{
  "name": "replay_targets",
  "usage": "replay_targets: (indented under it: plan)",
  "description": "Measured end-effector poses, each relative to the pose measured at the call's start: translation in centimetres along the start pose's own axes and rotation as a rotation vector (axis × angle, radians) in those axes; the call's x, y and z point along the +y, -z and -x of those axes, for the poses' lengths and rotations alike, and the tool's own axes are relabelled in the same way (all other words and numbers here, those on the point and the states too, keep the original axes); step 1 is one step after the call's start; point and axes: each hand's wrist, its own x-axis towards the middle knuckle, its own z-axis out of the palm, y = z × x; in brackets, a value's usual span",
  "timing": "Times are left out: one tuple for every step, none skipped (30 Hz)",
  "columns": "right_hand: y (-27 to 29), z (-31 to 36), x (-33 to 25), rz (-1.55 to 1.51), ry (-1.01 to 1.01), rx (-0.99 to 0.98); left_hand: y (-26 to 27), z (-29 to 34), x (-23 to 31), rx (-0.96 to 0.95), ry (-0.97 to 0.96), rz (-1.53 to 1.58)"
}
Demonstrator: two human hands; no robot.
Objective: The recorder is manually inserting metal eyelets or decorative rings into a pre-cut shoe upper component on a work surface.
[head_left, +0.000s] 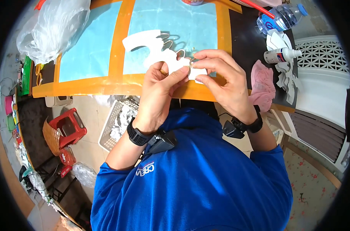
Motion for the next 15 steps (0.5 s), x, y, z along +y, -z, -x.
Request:
replay_targets:
  plan:
    - [0.0, 0.0, 0.1, 0.025, 0.024, -0.002, -0.2, 0.0, 0.2, -0.003, -0.006, -0.013]
    - [0.1, 0.0, 0.2, 0.049, 0.049, -0.005, -0.3, 0.1, 0.4, -0.004, -0.014, -0.026]
    - [0.2, 0.0, 0.2, 0.073, 0.074, -0.008, -0.4, 0.1, 0.6, -0.005, -0.022, -0.039]
    - [0.2, 0.0, 0.3, 0.085, 0.090, -0.024, -0.3, 0.0, 0.5, 0.006, -0.025, -0.035]
    - [0.2, -0.1, 0.3, 0.097, 0.106, -0.039, -0.2, -0.1, 0.4, 0.018, -0.028, -0.032]
    - [0.2, -0.1, 0.4, 0.109, 0.122, -0.054, -0.1, -0.2, 0.4, 0.030, -0.031, -0.029]
    - [0.3, -0.2, 0.4, 0.103, 0.121, -0.077, 0.0, -0.2, 0.4, 0.023, -0.029, -0.032]
    - [0.5, -0.2, 0.4, 0.099, 0.119, -0.098, 0.1, -0.2, 0.4, 0.015, -0.025, -0.036]
    - [0.7, -0.2, 0.4, 0.094, 0.116, -0.119, 0.3, -0.3, 0.4, 0.007, -0.021, -0.040]
    - [0.8, -0.2, 0.5, 0.114, 0.145, -0.129, 0.5, -0.4, 0.5, 0.011, 0.000, -0.058]
    - [1.0, -0.2, 0.7, 0.135, 0.173, -0.138, 0.7, -0.5, 0.6, 0.014, 0.022, -0.077]
    - [1.1, -0.2, 0.8, 0.156, 0.202, -0.146, 0.8, -0.5, 0.6, 0.017, 0.044, -0.096]
    - [1.1, -0.1, 1.0, 0.158, 0.205, -0.153, 0.7, -0.5, 0.6, 0.020, 0.054, -0.100]
    - [1.1, 0.0, 1.1, 0.160, 0.208, -0.159, 0.5, -0.4, 0.7, 0.024, 0.064, -0.104]
    - [1.2, 0.1, 1.2, 0.162, 0.211, -0.166, 0.3, -0.3, 0.8, 0.027, 0.074, -0.107]
